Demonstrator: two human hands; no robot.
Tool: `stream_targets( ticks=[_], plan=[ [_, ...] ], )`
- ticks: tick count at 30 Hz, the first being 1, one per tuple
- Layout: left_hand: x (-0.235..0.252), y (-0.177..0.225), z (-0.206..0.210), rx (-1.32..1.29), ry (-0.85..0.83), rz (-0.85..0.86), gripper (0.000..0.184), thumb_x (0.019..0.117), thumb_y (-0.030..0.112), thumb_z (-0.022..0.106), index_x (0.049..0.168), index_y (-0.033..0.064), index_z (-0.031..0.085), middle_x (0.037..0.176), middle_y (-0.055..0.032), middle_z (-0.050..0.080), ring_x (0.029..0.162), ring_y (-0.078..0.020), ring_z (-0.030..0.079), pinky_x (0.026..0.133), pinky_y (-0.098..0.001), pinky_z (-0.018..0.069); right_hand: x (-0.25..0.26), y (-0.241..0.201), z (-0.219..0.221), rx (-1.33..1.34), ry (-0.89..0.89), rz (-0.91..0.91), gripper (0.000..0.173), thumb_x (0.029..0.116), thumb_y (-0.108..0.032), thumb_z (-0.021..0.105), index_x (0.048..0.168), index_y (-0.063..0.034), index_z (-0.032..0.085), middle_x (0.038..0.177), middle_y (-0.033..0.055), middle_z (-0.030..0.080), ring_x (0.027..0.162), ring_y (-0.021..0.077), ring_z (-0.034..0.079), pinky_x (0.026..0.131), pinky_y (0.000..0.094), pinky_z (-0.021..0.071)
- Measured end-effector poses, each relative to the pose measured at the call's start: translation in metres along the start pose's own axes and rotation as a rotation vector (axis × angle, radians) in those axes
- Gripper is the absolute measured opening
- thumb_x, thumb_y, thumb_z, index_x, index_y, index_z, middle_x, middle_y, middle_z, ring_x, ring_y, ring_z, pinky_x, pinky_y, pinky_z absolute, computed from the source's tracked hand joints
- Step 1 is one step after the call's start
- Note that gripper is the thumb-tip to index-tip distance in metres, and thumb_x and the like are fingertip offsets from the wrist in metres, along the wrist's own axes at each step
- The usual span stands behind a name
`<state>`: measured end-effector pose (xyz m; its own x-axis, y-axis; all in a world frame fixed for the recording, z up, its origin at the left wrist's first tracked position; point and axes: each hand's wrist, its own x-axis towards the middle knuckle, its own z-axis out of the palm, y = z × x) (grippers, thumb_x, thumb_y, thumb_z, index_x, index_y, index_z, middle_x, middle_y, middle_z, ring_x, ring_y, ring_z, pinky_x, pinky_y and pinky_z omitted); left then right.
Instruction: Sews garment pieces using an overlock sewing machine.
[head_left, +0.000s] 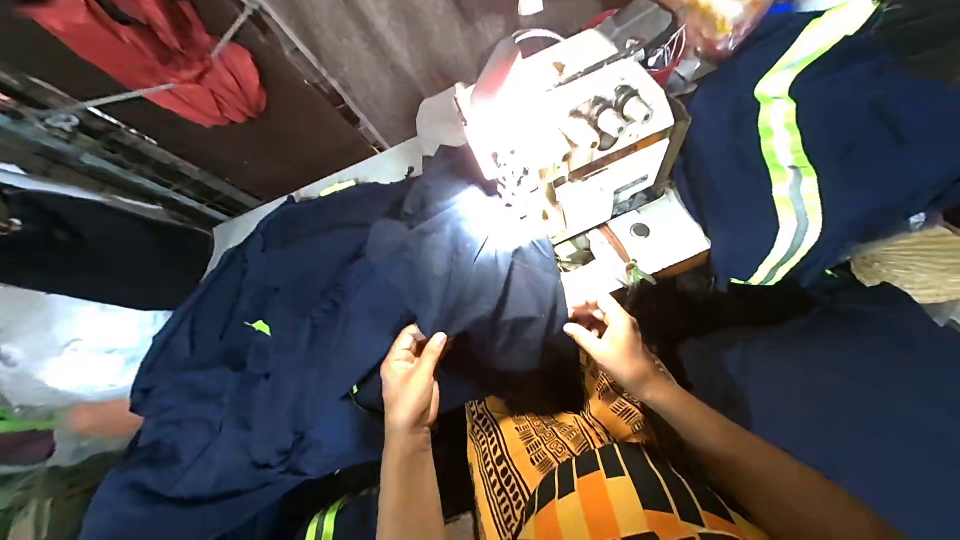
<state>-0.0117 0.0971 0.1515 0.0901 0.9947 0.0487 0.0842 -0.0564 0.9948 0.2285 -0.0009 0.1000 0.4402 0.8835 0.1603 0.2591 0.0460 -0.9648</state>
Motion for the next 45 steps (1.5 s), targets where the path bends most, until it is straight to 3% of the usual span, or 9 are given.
stream_targets(
  ticks=[4, 8, 12, 17, 21, 27, 31, 38, 45],
  plan=[
    [0.007, 0.011, 0.002, -0.123, 0.019, 0.011, 0.019, 0.0976, -0.005, 0.049, 0.113, 0.0055, 0.055, 0.094, 0.0026, 0.067, 0.084, -0.0078, 0.069, 0.077, -0.0282, 0.0613, 0.020, -0.011, 0.003, -0.013, -0.176, 0.043, 0.034, 0.0910, -0.021, 0.074, 0.112, 0.0055, 0.071, 0.117, 0.0161, 0.070, 0.098, 0.0152, 0.069, 0.089, 0.0300, 0.0562],
    [0.014, 0.008, 0.002, -0.188, 0.039, -0.007, 0.025, 0.1002, -0.006, 0.045, 0.121, 0.0057, 0.051, 0.097, 0.0012, 0.067, 0.084, -0.0077, 0.070, 0.073, -0.0260, 0.0618, -0.006, 0.011, 0.009, 0.146, -0.520, 0.162, 0.057, 0.0866, -0.022, 0.076, 0.134, 0.0009, 0.056, 0.113, 0.0105, 0.073, 0.106, 0.0157, 0.070, 0.097, 0.0393, 0.0571],
    [0.025, 0.003, -0.002, -0.045, 0.100, 0.051, 0.029, 0.0968, -0.008, 0.053, 0.123, 0.0050, 0.054, 0.092, 0.0042, 0.066, 0.074, -0.0018, 0.064, 0.063, -0.0175, 0.0551, -0.051, 0.054, -0.006, 0.051, -0.571, 0.113, 0.029, 0.0972, -0.023, 0.062, 0.111, -0.0002, 0.074, 0.108, 0.0132, 0.072, 0.105, 0.0197, 0.065, 0.097, 0.0391, 0.0516],
    [0.035, -0.004, -0.002, -0.003, 0.134, 0.054, 0.031, 0.0956, -0.009, 0.055, 0.124, 0.0035, 0.055, 0.095, 0.0032, 0.067, 0.081, -0.0021, 0.066, 0.070, -0.0194, 0.0564, -0.094, 0.056, -0.032, -0.250, -0.411, -0.221, 0.025, 0.0943, -0.024, 0.065, 0.087, -0.0008, 0.072, 0.075, 0.0136, 0.064, 0.073, 0.0290, 0.064, 0.069, 0.0421, 0.0547],
    [0.040, -0.014, 0.003, 0.003, 0.171, 0.030, 0.029, 0.0964, -0.007, 0.058, 0.124, -0.0004, 0.056, 0.094, 0.0002, 0.065, 0.079, -0.0039, 0.065, 0.068, -0.0207, 0.0566, -0.056, 0.040, -0.043, -0.710, -0.755, 0.237, 0.028, 0.1039, -0.020, 0.052, 0.116, -0.0021, 0.071, 0.111, 0.0225, 0.071, 0.115, 0.0443, 0.063, 0.104, 0.0620, 0.0418],
    [0.027, -0.007, -0.001, -0.014, 0.062, -0.029, 0.014, 0.0995, -0.001, 0.054, 0.110, 0.0071, 0.057, 0.086, 0.0063, 0.066, 0.072, -0.0008, 0.064, 0.066, -0.0181, 0.0558, 0.027, -0.019, -0.027, -0.302, 0.073, -0.102, 0.034, 0.0927, -0.020, 0.070, 0.120, 0.0009, 0.069, 0.105, 0.0154, 0.070, 0.079, 0.0219, 0.067, 0.073, 0.0394, 0.0578],
    [0.017, -0.002, -0.004, -0.010, 0.021, -0.047, 0.011, 0.0966, -0.004, 0.057, 0.102, 0.0048, 0.061, 0.083, 0.0027, 0.070, 0.072, -0.0050, 0.068, 0.067, -0.0219, 0.0588, 0.051, -0.029, 0.001, -0.004, -0.248, 0.265, 0.035, 0.0925, -0.028, 0.077, 0.109, 0.0011, 0.067, 0.086, 0.0101, 0.066, 0.058, 0.0121, 0.060, 0.057, 0.0298, 0.0542],
    [0.017, 0.011, -0.019, -0.160, -0.118, 0.120, 0.022, 0.0945, 0.000, 0.058, 0.109, 0.0127, 0.066, 0.092, 0.0061, 0.072, 0.080, -0.0043, 0.069, 0.072, -0.0221, 0.0597, -0.034, 0.020, 0.002, 0.145, -0.191, 0.229, 0.019, 0.0962, -0.024, 0.068, 0.086, -0.0088, 0.075, 0.071, -0.0055, 0.067, 0.052, -0.0019, 0.053, 0.049, 0.0188, 0.0464],
    [0.065, 0.053, 0.000, -0.105, -0.080, 0.192, 0.031, 0.0978, -0.001, 0.056, 0.123, 0.0166, 0.062, 0.100, 0.0086, 0.070, 0.088, -0.0035, 0.069, 0.076, -0.0242, 0.0606, 0.026, -0.013, -0.006, 0.008, -0.174, 0.126, 0.029, 0.1006, -0.027, 0.063, 0.084, -0.0046, 0.072, 0.066, -0.0024, 0.060, 0.055, 0.0027, 0.055, 0.057, 0.0243, 0.0495]
  ],
)
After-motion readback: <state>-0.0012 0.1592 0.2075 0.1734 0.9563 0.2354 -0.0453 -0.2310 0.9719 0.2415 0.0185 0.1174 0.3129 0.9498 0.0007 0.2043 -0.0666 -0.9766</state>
